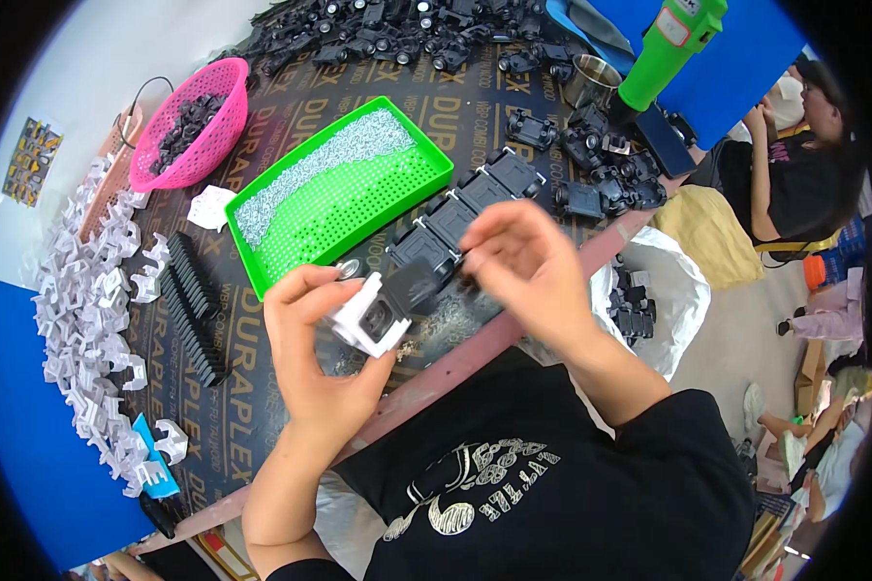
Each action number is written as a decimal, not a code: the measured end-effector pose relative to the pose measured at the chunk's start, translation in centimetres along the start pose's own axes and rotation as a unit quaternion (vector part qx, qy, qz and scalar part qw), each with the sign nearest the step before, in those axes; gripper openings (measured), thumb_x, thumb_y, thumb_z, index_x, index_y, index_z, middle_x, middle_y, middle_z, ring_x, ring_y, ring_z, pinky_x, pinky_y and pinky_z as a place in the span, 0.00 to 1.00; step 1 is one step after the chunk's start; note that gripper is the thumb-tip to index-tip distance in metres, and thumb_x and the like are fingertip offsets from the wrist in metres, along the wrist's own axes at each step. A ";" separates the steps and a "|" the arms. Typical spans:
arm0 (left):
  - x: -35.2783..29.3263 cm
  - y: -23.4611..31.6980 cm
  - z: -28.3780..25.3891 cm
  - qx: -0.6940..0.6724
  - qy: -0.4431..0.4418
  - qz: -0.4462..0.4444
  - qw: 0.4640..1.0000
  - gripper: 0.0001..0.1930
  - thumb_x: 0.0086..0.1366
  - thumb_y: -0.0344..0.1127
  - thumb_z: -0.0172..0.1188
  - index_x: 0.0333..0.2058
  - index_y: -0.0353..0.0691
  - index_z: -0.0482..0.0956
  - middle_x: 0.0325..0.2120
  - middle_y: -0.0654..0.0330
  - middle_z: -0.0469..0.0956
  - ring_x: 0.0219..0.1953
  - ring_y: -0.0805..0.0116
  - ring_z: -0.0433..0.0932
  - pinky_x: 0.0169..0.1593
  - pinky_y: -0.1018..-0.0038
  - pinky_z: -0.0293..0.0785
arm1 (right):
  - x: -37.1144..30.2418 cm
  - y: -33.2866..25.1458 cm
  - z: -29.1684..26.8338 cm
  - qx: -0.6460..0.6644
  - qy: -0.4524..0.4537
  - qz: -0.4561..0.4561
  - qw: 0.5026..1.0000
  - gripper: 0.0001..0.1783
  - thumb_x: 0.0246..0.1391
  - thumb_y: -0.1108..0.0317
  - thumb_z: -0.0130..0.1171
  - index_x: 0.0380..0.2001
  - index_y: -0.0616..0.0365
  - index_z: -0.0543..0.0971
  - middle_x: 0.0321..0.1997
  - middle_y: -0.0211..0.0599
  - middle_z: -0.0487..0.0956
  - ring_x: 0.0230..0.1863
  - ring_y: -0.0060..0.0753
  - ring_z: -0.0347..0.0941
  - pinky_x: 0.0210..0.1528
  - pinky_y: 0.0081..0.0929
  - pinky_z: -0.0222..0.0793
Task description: Assembling small plastic chassis and components using an electric screwdriver.
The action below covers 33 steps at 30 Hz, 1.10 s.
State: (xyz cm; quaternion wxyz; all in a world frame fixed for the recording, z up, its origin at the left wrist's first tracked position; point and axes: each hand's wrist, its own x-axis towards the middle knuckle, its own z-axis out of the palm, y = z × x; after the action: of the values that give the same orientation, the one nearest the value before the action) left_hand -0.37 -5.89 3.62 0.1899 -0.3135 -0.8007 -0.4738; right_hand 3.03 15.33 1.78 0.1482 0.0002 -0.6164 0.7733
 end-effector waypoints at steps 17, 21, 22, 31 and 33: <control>-1.3 0.4 0.7 -0.048 -0.035 0.051 0.997 0.29 0.42 0.32 0.75 0.46 0.41 0.75 0.50 0.47 0.73 0.45 0.54 0.73 0.47 0.65 0.71 | -5.0 0.1 3.0 -0.126 -0.138 -0.035 0.982 0.40 0.51 0.63 0.69 0.62 0.67 0.64 0.59 0.52 0.72 0.57 0.44 0.73 0.56 0.34 0.69; -2.9 0.7 1.2 -0.021 -0.013 0.129 0.991 0.31 0.42 0.31 0.75 0.47 0.46 0.72 0.51 0.45 0.74 0.45 0.55 0.75 0.44 0.65 0.72 | -4.9 0.1 2.5 -0.158 -0.141 -0.169 0.962 0.37 0.39 0.65 0.75 0.53 0.67 0.73 0.50 0.51 0.78 0.49 0.47 0.78 0.51 0.34 0.73; -2.5 1.0 1.2 -0.023 -0.052 0.148 0.987 0.33 0.42 0.31 0.76 0.49 0.46 0.71 0.52 0.44 0.72 0.45 0.54 0.75 0.44 0.64 0.73 | -4.8 0.1 1.9 -0.168 -0.136 -0.198 0.956 0.35 0.37 0.65 0.76 0.51 0.66 0.75 0.46 0.49 0.80 0.47 0.47 0.79 0.49 0.34 0.74; 0.2 0.6 0.4 0.100 -0.099 -0.007 0.990 0.48 0.42 0.30 0.78 0.61 0.38 0.61 0.59 0.48 0.63 0.56 0.55 0.69 0.53 0.62 0.71 | -6.4 -10.2 -12.6 -0.619 -0.014 0.061 0.783 0.34 0.32 0.64 0.78 0.46 0.64 0.76 0.41 0.46 0.81 0.43 0.43 0.80 0.47 0.31 0.73; 0.3 0.5 0.5 0.083 -0.093 -0.060 0.990 0.48 0.41 0.29 0.78 0.62 0.37 0.61 0.58 0.50 0.65 0.55 0.58 0.70 0.52 0.64 0.72 | -5.7 -9.9 -12.6 -0.647 -0.007 0.039 0.761 0.36 0.34 0.65 0.77 0.50 0.61 0.75 0.47 0.45 0.80 0.50 0.45 0.77 0.53 0.34 0.69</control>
State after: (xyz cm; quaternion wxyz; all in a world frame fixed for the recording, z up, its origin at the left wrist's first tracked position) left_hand -0.22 -5.18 3.88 0.1115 -0.2906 -0.8689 -0.3849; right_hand 13.10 28.02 7.16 0.0787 -0.1144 -0.9708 0.1955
